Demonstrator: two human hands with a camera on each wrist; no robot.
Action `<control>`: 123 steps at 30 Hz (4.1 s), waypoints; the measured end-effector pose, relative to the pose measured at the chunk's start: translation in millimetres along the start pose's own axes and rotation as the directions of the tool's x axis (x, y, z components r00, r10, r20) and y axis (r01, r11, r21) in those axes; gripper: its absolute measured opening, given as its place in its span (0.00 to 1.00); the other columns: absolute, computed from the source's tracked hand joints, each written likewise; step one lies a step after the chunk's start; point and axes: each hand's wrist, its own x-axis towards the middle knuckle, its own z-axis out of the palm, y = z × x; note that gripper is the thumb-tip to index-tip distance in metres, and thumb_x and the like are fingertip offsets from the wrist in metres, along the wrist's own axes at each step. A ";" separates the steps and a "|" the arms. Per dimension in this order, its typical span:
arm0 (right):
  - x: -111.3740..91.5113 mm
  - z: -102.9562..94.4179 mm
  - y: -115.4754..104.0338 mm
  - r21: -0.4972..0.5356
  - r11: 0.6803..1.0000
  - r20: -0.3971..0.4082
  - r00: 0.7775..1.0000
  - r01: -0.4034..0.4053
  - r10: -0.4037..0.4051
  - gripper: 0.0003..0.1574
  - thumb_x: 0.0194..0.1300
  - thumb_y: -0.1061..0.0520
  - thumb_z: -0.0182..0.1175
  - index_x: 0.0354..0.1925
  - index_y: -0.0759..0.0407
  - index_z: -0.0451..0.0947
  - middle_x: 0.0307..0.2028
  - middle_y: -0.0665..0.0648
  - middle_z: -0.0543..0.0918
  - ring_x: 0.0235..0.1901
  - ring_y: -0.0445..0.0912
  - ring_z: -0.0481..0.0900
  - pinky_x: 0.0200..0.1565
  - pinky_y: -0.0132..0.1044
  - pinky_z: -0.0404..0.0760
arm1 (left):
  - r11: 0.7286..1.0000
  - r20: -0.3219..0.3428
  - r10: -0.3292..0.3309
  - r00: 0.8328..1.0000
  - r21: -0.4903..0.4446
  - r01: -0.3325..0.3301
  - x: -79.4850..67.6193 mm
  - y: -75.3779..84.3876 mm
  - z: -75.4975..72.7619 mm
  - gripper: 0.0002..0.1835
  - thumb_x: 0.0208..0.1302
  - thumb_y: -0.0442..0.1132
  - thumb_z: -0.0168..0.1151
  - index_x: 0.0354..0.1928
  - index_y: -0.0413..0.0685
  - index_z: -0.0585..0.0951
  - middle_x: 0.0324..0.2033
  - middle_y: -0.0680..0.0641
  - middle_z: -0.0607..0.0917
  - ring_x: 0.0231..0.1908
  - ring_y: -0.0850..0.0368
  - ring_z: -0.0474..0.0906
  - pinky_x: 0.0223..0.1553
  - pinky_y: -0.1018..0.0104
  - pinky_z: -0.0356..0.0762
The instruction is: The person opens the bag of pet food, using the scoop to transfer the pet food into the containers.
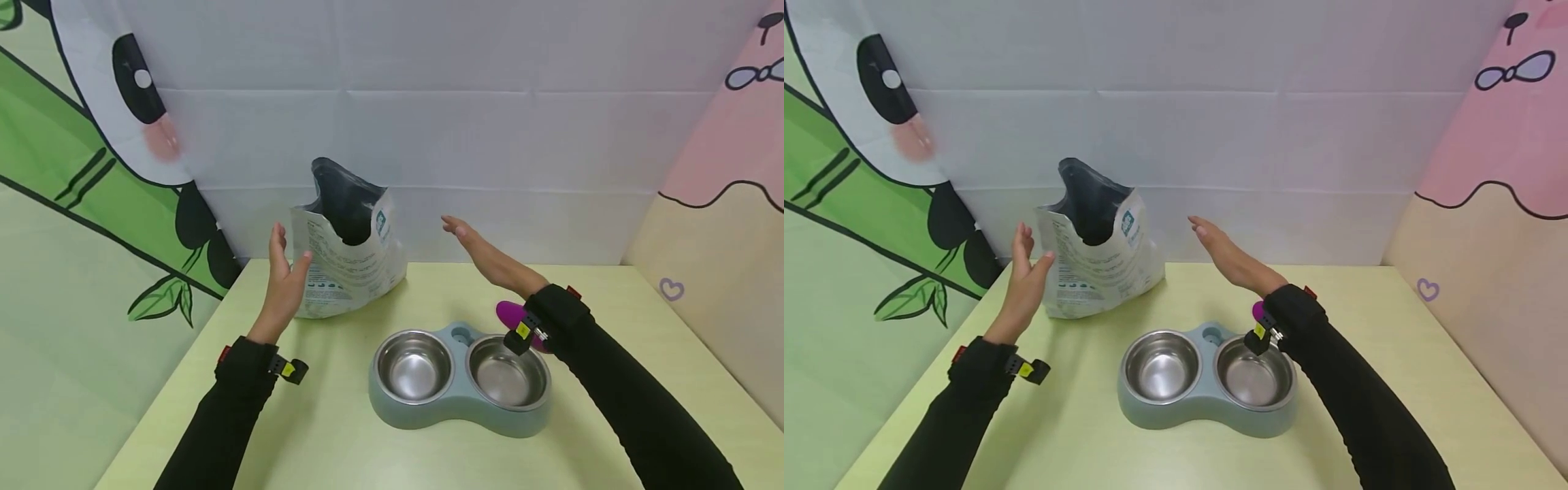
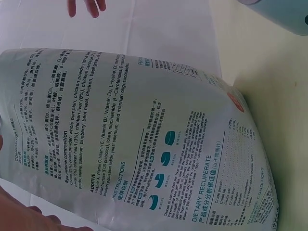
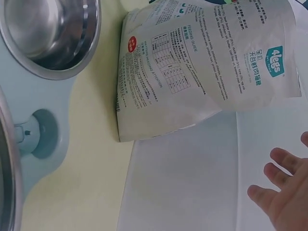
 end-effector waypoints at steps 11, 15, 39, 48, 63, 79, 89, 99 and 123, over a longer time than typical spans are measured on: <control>27.1 -9.3 1.0 -0.001 1.000 0.029 0.999 -0.030 0.030 0.31 0.71 0.44 0.18 0.68 0.53 0.35 0.68 0.62 0.45 0.67 0.55 0.39 0.62 0.62 0.39 | 1.000 0.012 0.025 1.000 0.014 -0.025 9.1 -1.9 3.5 0.36 0.68 0.46 0.42 0.67 0.59 0.34 0.69 0.53 0.36 0.66 0.59 0.32 0.65 0.46 0.34; 45.0 -12.4 13.7 -0.005 0.999 0.025 0.999 -0.042 0.043 0.31 0.70 0.43 0.17 0.68 0.47 0.35 0.68 0.60 0.45 0.67 0.52 0.39 0.62 0.60 0.41 | 0.999 0.002 0.027 1.000 0.035 -0.027 11.0 -4.4 2.4 0.35 0.68 0.47 0.42 0.67 0.59 0.34 0.69 0.53 0.37 0.66 0.60 0.32 0.65 0.46 0.34; 97.0 -11.6 -0.8 0.008 0.999 0.072 0.997 -0.042 0.041 0.36 0.70 0.51 0.43 0.68 0.52 0.38 0.68 0.57 0.48 0.66 0.48 0.47 0.63 0.48 0.55 | 0.999 0.051 0.023 0.998 0.033 -0.025 21.3 32.1 -4.6 0.35 0.67 0.35 0.44 0.68 0.47 0.38 0.69 0.44 0.41 0.67 0.53 0.34 0.65 0.48 0.35; 115.9 7.1 -0.1 0.044 0.999 -0.066 0.998 -0.002 0.005 0.32 0.68 0.59 0.45 0.67 0.53 0.46 0.65 0.58 0.54 0.64 0.49 0.54 0.62 0.41 0.58 | 0.998 0.030 0.056 0.998 0.029 -0.057 26.6 39.3 0.7 0.24 0.67 0.31 0.41 0.63 0.37 0.52 0.63 0.36 0.56 0.63 0.42 0.51 0.62 0.44 0.51; 115.1 12.8 2.1 0.061 0.998 -0.196 0.980 -0.023 0.034 0.19 0.67 0.57 0.48 0.56 0.54 0.60 0.52 0.56 0.69 0.55 0.47 0.68 0.55 0.39 0.68 | 0.996 -0.188 0.087 0.978 0.040 -0.081 40.7 3.9 7.9 0.12 0.61 0.34 0.56 0.46 0.40 0.71 0.42 0.43 0.76 0.41 0.52 0.73 0.45 0.58 0.72; 101.9 7.8 13.9 0.092 0.996 -0.165 0.986 0.000 0.015 0.19 0.66 0.58 0.50 0.54 0.57 0.60 0.49 0.58 0.70 0.53 0.49 0.69 0.55 0.42 0.69 | 0.991 -0.311 0.130 0.942 0.058 -0.118 38.0 -2.8 13.3 0.09 0.53 0.37 0.65 0.34 0.40 0.79 0.31 0.43 0.82 0.30 0.56 0.78 0.35 0.71 0.74; 82.1 3.7 -0.2 0.116 0.993 -0.140 0.990 0.029 -0.013 0.18 0.66 0.63 0.48 0.53 0.64 0.60 0.47 0.64 0.69 0.52 0.54 0.68 0.55 0.47 0.68 | 0.991 -0.293 0.126 0.948 0.074 -0.109 33.9 -4.8 16.3 0.07 0.53 0.36 0.64 0.33 0.41 0.79 0.33 0.44 0.82 0.34 0.56 0.78 0.40 0.59 0.76; 73.0 5.1 -6.5 0.102 0.993 -0.122 0.991 0.060 -0.048 0.17 0.66 0.65 0.47 0.52 0.69 0.59 0.47 0.67 0.68 0.54 0.57 0.67 0.55 0.47 0.67 | 0.984 -0.287 0.170 0.943 0.096 -0.148 18.2 16.4 15.3 0.05 0.53 0.30 0.63 0.31 0.33 0.77 0.29 0.38 0.81 0.33 0.51 0.78 0.35 0.70 0.74; 61.8 11.2 3.5 0.083 0.991 -0.099 0.990 0.109 -0.100 0.15 0.65 0.65 0.47 0.50 0.68 0.59 0.49 0.65 0.66 0.56 0.56 0.65 0.57 0.47 0.66 | 0.971 -0.295 0.237 0.926 0.098 -0.217 2.4 9.4 15.5 0.05 0.52 0.29 0.63 0.27 0.32 0.77 0.26 0.37 0.81 0.29 0.49 0.78 0.32 0.76 0.72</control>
